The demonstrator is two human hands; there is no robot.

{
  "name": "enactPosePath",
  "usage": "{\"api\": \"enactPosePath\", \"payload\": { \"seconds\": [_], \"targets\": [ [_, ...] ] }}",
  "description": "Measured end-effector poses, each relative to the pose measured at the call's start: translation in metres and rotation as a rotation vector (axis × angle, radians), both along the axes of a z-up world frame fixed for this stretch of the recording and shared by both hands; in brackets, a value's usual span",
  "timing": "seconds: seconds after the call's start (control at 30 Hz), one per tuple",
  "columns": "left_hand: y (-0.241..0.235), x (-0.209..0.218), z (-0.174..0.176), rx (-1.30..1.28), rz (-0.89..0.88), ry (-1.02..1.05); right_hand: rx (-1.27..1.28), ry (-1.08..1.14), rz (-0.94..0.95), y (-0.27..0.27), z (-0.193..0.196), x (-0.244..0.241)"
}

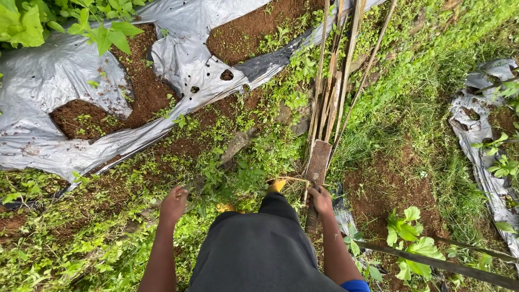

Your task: The person pulls weeds from an agricultural bed by hand and using a hand tool, clearing the soil area around plants.

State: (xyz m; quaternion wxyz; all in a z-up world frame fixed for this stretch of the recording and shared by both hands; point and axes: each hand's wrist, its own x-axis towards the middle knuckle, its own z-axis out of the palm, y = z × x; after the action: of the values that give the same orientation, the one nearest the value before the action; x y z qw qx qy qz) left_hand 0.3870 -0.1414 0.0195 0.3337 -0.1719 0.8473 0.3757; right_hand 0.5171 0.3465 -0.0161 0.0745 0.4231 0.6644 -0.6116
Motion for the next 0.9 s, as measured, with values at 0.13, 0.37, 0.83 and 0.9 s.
{"api": "enactPosePath", "payload": {
  "seconds": [0.13,0.37,0.83,0.9],
  "targets": [
    [0.061,-0.064,0.076,0.065,0.074,0.105,0.027,-0.028,-0.030,-0.003,0.028,0.000],
    [0.145,-0.157,0.092,0.033,0.012,0.623,0.153,0.011,0.159,0.031,0.018,-0.063],
    [0.230,-0.453,0.035,-0.569,0.088,0.796,0.263,0.310,0.631,0.137,0.003,-0.391],
    [0.239,-0.450,0.040,-0.665,0.087,0.760,0.291,0.395,0.662,0.135,0.016,-0.438]
  ]
}}
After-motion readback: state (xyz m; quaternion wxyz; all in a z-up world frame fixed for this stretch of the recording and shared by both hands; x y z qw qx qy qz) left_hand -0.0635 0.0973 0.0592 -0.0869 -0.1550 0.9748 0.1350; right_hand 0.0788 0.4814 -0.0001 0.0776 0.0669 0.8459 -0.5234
